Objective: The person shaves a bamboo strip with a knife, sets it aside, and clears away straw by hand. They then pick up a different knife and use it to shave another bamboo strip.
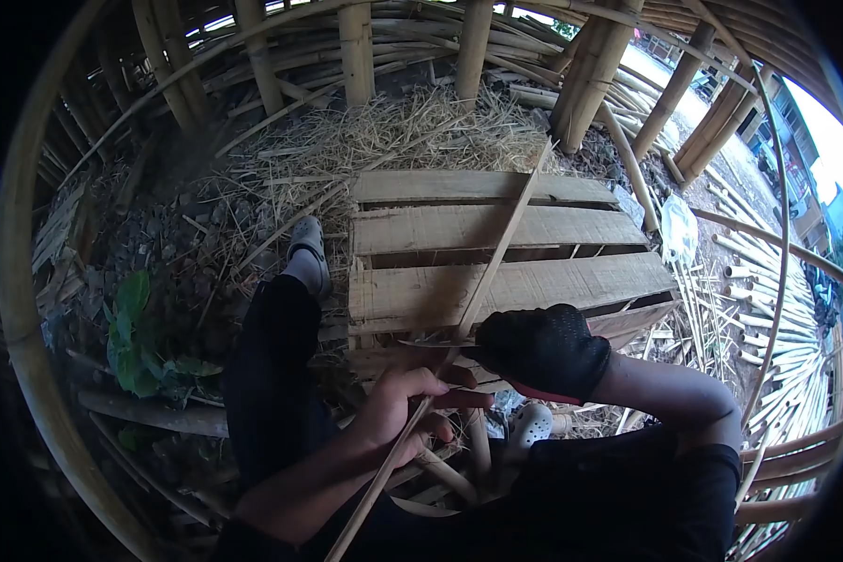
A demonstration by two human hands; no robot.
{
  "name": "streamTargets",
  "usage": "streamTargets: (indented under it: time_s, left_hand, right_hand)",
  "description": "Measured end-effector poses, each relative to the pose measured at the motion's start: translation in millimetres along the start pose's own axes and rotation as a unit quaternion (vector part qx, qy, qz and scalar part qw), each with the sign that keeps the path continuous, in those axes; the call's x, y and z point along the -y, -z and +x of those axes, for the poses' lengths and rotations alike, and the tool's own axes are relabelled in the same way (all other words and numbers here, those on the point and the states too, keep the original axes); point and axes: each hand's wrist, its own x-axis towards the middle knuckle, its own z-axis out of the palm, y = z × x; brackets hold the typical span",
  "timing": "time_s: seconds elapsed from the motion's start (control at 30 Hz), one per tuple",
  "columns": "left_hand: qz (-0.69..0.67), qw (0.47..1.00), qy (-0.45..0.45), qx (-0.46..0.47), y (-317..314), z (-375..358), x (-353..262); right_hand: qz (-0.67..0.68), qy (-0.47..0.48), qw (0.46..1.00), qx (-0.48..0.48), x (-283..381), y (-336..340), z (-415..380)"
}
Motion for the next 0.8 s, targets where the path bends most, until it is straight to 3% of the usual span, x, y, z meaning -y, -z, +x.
streamTargets:
  time_s: [0.03, 0.1, 0.13, 0.2, 0.23, 0.27, 0.33, 0.57, 0.6, 0.63, 0.67, 0.73, 0.8]
  left_hand:
    - [-0.044, 0.999, 0.005, -0.006, 2, 2, 1]
    - [-0.010, 1.000, -0.004, 0.026, 11, 8, 4]
    - [0.023, 0.998, -0.014, 0.059, 13, 10, 5]
    - [0.085, 0.994, -0.019, 0.069, 4, 9, 4]
    - [0.147, 0.986, -0.021, 0.078, 0, 8, 4]
    - [0.148, 0.986, -0.020, 0.079, -1, 8, 4]
    - [0.196, 0.977, -0.041, 0.077, -1, 8, 5]
    - [0.111, 0.987, -0.005, 0.115, 7, 3, -16]
    - [0.259, 0.952, -0.163, 0.017, 13, 5, -22]
    - [0.394, 0.861, -0.312, -0.080, 15, 6, -28]
    - [0.396, 0.860, -0.312, -0.080, 16, 6, -31]
    - [0.412, 0.793, -0.415, -0.169, 14, 7, -37]
    - [0.418, 0.775, -0.433, -0.195, 13, 3, -41]
  right_hand:
    - [-0.001, 0.000, 1.000, -0.001, -2, -3, 3]
    - [-0.014, -0.064, 0.986, -0.155, -6, -8, 8]
    - [-0.014, -0.064, 0.986, -0.155, -9, -5, 10]
    - [-0.051, -0.081, 0.993, 0.069, -18, 8, 15]
    - [-0.045, -0.041, 0.994, 0.091, -23, 8, 16]
    - [-0.046, -0.043, 0.994, 0.090, -29, 5, 14]
    - [-0.052, 0.069, 0.995, 0.041, -40, -2, 14]
    - [-0.075, 0.113, 0.990, 0.025, -54, 12, 23]
    - [-0.109, 0.098, 0.989, -0.006, -58, 12, 22]
    - [-0.142, 0.081, 0.986, -0.039, -61, 12, 21]
    - [-0.141, 0.080, 0.986, -0.040, -66, 13, 21]
    - [-0.095, 0.083, 0.987, -0.101, -76, 15, 21]
    - [-0.112, 0.066, 0.987, -0.095, -78, 17, 18]
